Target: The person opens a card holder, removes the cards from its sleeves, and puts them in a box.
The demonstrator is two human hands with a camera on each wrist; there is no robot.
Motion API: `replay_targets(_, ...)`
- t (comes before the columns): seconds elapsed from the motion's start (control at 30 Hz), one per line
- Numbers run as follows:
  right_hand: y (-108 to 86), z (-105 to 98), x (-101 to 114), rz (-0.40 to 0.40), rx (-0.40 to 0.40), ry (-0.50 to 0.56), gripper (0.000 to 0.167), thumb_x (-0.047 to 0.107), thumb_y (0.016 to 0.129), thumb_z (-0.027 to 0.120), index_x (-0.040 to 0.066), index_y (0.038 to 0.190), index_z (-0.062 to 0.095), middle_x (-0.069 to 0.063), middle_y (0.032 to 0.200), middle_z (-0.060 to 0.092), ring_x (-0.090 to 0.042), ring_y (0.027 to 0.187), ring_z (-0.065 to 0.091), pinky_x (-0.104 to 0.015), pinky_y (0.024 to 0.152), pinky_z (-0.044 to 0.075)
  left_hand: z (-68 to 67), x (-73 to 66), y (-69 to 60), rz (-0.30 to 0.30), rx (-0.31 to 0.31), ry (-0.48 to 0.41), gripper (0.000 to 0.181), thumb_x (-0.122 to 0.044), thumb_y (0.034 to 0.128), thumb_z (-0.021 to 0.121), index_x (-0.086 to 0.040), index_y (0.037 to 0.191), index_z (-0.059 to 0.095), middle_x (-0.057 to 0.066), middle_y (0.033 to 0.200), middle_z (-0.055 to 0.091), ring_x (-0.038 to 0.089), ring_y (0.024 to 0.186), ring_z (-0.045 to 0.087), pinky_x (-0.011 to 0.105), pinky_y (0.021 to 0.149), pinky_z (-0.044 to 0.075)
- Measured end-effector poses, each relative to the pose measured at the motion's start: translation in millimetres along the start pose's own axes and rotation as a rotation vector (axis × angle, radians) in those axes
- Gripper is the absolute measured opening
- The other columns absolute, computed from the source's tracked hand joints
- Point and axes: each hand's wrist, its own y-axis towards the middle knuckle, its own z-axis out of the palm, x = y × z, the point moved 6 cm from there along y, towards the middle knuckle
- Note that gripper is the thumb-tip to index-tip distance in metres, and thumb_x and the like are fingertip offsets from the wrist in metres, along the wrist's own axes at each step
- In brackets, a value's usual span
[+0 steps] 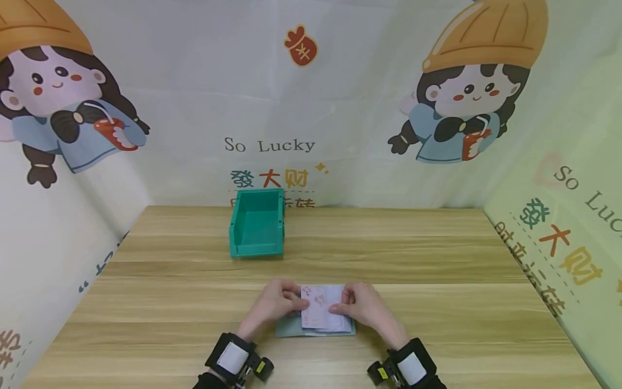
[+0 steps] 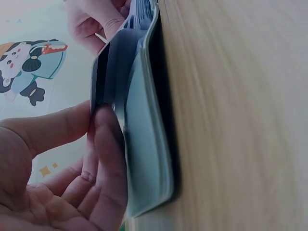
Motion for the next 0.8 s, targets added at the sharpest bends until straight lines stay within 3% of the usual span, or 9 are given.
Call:
replay_targets(0.17,0.4,-1.2,0.6,0.006,0.004,0.007,0.032,0.025,0.084,0.082,0.010,0.071,0.057,0.006,0.061,0.044,-0.010,0.056,0.041,-0.021,0.050,0.027,-5.0,-1.2,-0.3,-0.003,0.068,-0.087,0.020,0.001,0.0862,0.071,0.013,0.101,0.064,0.001,0.072,0.066,0.006,0.060,0.060,0.022,0.059,0.054)
replay_targets(0.3,-0.3,-1.1,0.9,0.005,0.009,0.012,0.032,0.025,0.084,0.082,0.010,0.071,0.057,0.006,0.061,0.043,-0.010,0.056,0.041,-0.021,0.050,0.027,-12.1,-1.8,-0.5,-0.013,0.082,-0.077,0.019,0.002,0.0872,0.069,0.014,0.101,0.065,0.003,0.076,0.066,0.006,0.063,0.060,0.021,0.059,0.054)
replay_targets(0.53,-0.2,-0.4,-0.5,-0.002,0.002,0.015,0.033,0.024,0.083,0.082,0.010,0.070,0.056,0.006,0.061,0.043,-0.010,0.056,0.040,-0.020,0.050,0.026,-35.8,-6.7,2.4,0.003,0.056,0.029,0.024,-0.001,0.0906,0.067,0.013,0.109,0.067,0.008,0.085,0.070,0.009,0.071,0.061,0.026,0.066,0.057)
replay_targets(0.8,-0.4,-1.7,0.6,-0.031,-0.005,0.013,0.033,0.025,0.083,0.082,0.010,0.069,0.056,0.006,0.060,0.043,-0.009,0.055,0.040,-0.020,0.050,0.027,-72.6,-25.3,10.2,0.062,-0.042,0.077,0.036,0.002,0.0941,0.060,0.017,0.127,0.057,0.020,0.098,0.065,0.015,0.078,0.064,0.034,0.069,0.061)
